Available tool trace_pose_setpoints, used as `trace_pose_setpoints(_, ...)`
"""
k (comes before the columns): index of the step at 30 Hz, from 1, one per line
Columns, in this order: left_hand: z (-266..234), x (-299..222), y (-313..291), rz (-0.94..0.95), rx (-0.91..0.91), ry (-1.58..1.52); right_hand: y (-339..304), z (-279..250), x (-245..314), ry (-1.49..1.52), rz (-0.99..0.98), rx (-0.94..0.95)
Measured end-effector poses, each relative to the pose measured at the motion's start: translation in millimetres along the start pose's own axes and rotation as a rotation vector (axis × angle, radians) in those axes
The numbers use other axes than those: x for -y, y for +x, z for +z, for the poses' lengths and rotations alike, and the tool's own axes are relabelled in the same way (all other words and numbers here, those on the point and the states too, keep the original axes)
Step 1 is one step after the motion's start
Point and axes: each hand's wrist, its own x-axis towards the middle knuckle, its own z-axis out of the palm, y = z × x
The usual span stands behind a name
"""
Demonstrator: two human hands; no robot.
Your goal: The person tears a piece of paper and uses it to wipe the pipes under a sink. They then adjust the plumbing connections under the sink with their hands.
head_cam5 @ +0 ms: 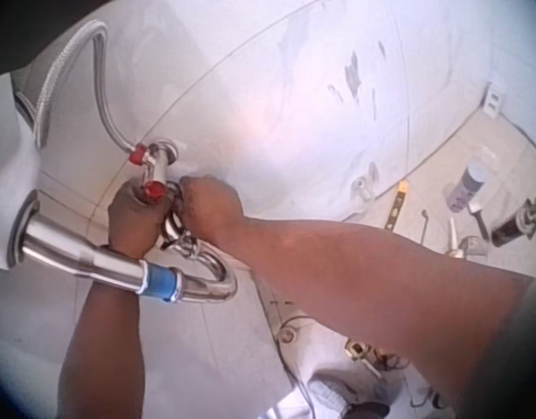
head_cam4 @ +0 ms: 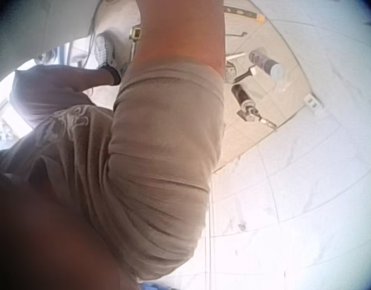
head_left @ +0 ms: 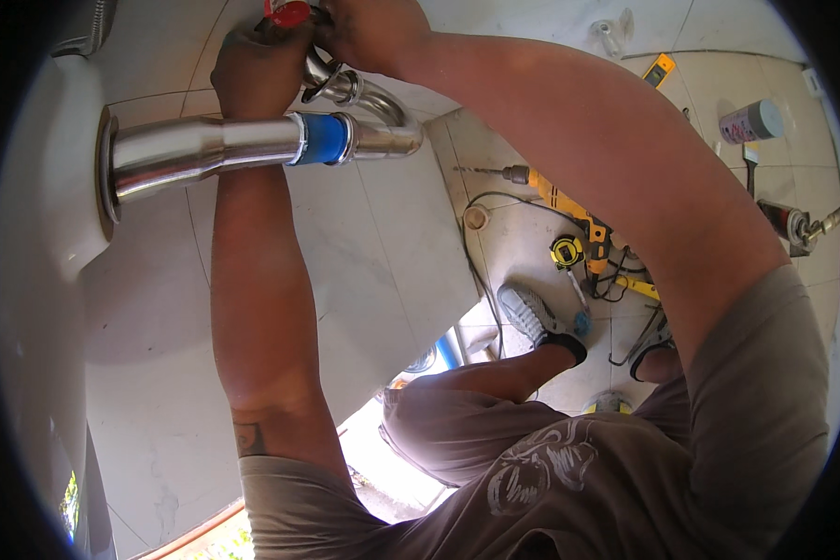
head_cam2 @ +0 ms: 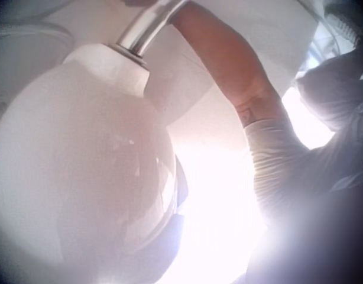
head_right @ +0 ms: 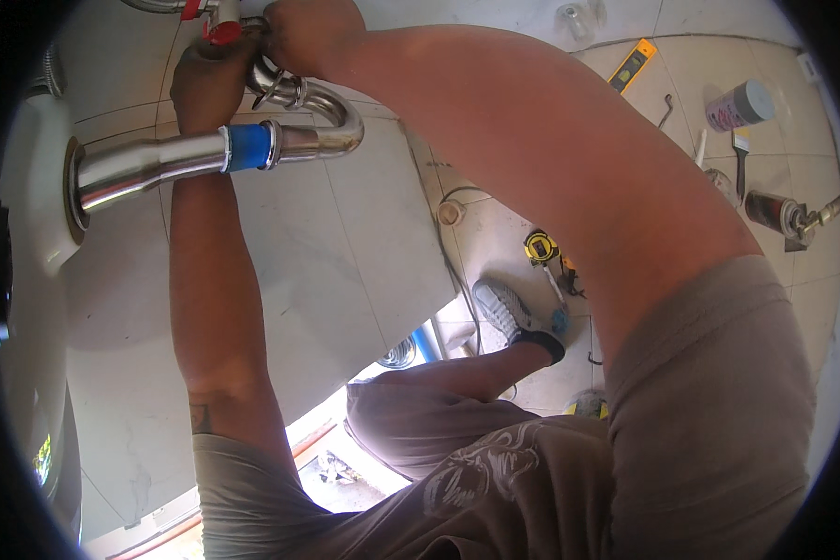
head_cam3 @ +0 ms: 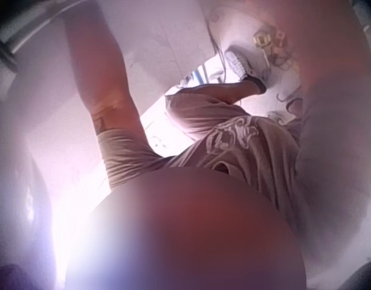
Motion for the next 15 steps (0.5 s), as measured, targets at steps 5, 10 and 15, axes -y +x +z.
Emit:
trace_pose_setpoints(5, 1.5, 0.1, 2.6, -0.099, -0.024, -0.106, 7.2, -6.9, -1.7, 0.064, 0.001, 0.102)
trace_pose_setpoints(10, 10.0, -1.5, 3.0, -0.062, -0.129, -0.032, 11.7, -14.5, -0.7, -0.039, 0.032, 0.189)
trace_pose_setpoints(15, 7.9, 6.4, 7.5, -0.026, -0.039, -0.035, 10.7, -18.7, 6.7, -0.075, 0.051, 0.195)
